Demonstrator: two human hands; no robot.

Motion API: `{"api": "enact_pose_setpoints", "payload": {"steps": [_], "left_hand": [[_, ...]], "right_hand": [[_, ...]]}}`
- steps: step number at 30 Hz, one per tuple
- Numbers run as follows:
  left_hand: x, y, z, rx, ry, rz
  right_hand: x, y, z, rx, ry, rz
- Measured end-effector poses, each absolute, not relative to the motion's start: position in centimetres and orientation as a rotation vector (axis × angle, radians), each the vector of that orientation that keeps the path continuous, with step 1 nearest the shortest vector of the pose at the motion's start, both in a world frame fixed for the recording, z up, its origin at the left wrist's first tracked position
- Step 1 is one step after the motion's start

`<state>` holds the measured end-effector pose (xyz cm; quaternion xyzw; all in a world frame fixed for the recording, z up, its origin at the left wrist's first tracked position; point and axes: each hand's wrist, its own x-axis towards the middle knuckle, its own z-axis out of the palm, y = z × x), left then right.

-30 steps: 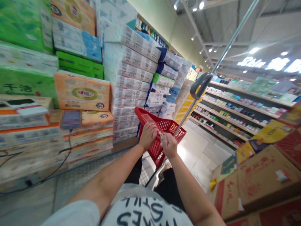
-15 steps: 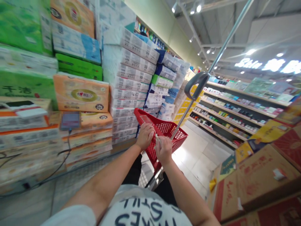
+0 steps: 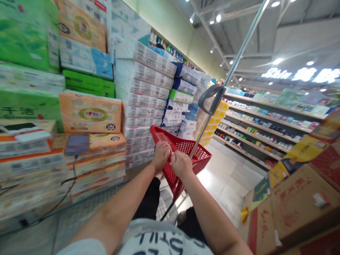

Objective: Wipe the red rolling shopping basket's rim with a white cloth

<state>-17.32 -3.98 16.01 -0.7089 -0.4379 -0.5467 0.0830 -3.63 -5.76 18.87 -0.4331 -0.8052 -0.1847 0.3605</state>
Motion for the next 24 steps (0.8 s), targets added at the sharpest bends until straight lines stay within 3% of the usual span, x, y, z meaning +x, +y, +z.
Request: {"api": "enact_pose_setpoints", "payload": {"steps": [13,24], "left_hand": [[-18.8,-3.7,16.5,-2.318,-1.228,-1.585],[-16.9,-6.5,17.4,-2.217,-1.477,-1.452]], "right_hand": [[-3.5,-7.7,17.0,-0.986,-2.048,-0.607],[-3.4,-5.9,14.8,-0.660,-2.089,-0.507]]}}
